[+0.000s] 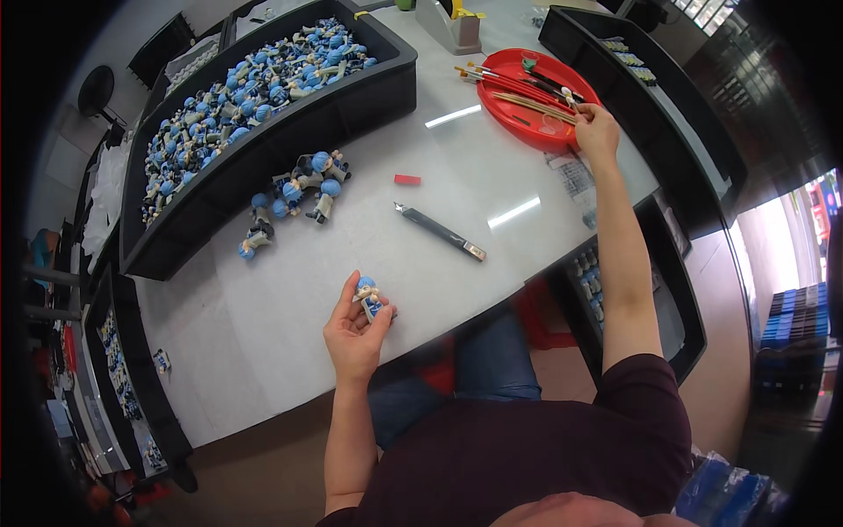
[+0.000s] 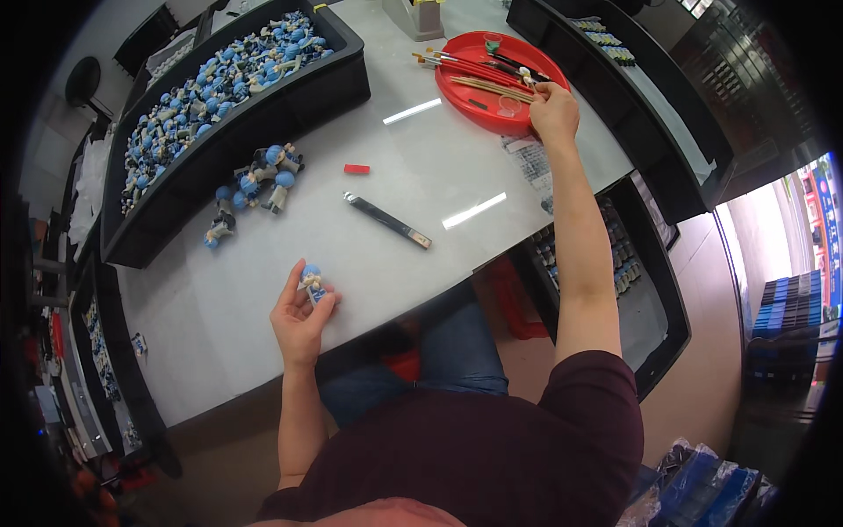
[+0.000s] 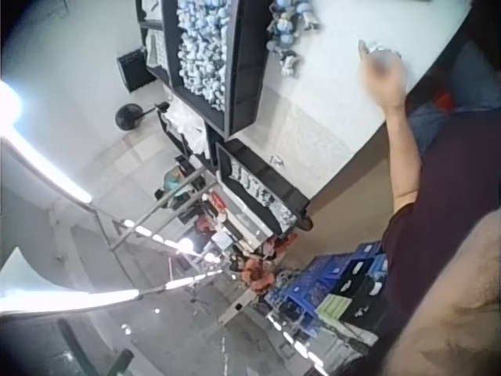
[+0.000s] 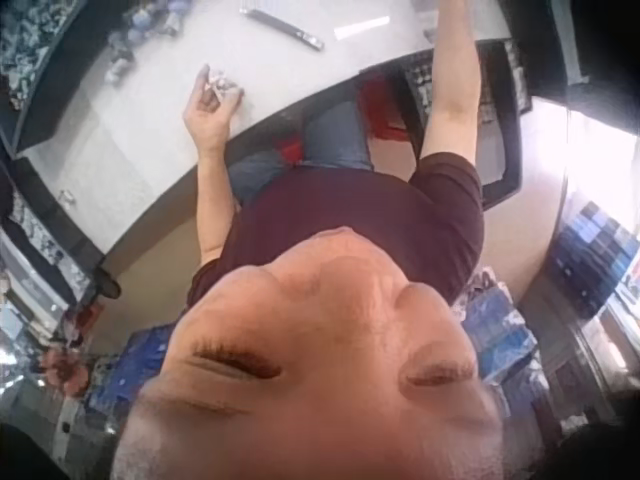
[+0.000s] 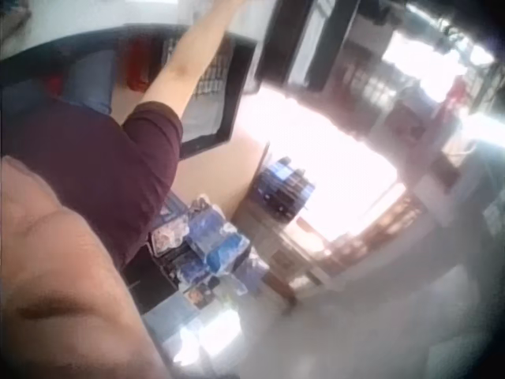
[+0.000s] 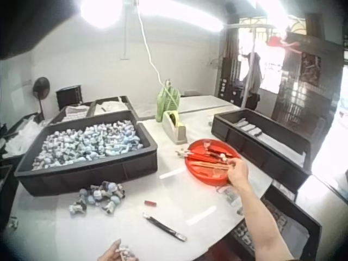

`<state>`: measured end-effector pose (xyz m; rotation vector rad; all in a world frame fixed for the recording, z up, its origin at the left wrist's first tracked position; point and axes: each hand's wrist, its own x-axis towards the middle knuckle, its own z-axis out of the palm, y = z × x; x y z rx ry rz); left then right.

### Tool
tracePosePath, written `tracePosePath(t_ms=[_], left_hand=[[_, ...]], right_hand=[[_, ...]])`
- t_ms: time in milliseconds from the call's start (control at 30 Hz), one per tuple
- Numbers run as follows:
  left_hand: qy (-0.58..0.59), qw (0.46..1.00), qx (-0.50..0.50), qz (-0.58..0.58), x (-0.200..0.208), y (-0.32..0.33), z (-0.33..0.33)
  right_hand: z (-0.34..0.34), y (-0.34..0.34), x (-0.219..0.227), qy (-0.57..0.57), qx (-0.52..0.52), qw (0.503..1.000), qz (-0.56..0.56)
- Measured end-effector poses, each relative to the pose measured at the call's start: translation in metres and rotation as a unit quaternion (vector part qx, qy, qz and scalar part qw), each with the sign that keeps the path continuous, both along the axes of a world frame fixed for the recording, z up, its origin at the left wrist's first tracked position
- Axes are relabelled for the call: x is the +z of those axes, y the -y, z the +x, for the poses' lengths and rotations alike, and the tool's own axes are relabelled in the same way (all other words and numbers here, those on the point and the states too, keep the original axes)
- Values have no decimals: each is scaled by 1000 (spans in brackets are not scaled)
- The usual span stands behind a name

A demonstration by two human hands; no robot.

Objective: The person assembles small blue and white figurines at a workstation. They pick up figurines from a tray, use a craft knife to trim or adjust parts, and place the finished items into a black storage bin. The process involves repetitive handling of individual units.

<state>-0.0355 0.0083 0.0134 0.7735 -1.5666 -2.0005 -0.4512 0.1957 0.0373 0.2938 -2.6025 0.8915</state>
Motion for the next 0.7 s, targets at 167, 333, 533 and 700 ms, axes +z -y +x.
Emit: tracePosePath(t_ms=[167,333,533,700], left_hand=[[5,1000,-3,-13,0,0,-2],[6,1000,-3,-22,1,-2,-3],[10,1000,2,-22,0,-1,-1],[-2,1000,-2,-13,3,-1,-1]], right_hand=[[4,-11,-3,31,5,1000,5],[5,-12,-5,40,9,999,17],[68,26,13,-66,133,981,-122],[82,52,-16,-132,133,978,-94]])
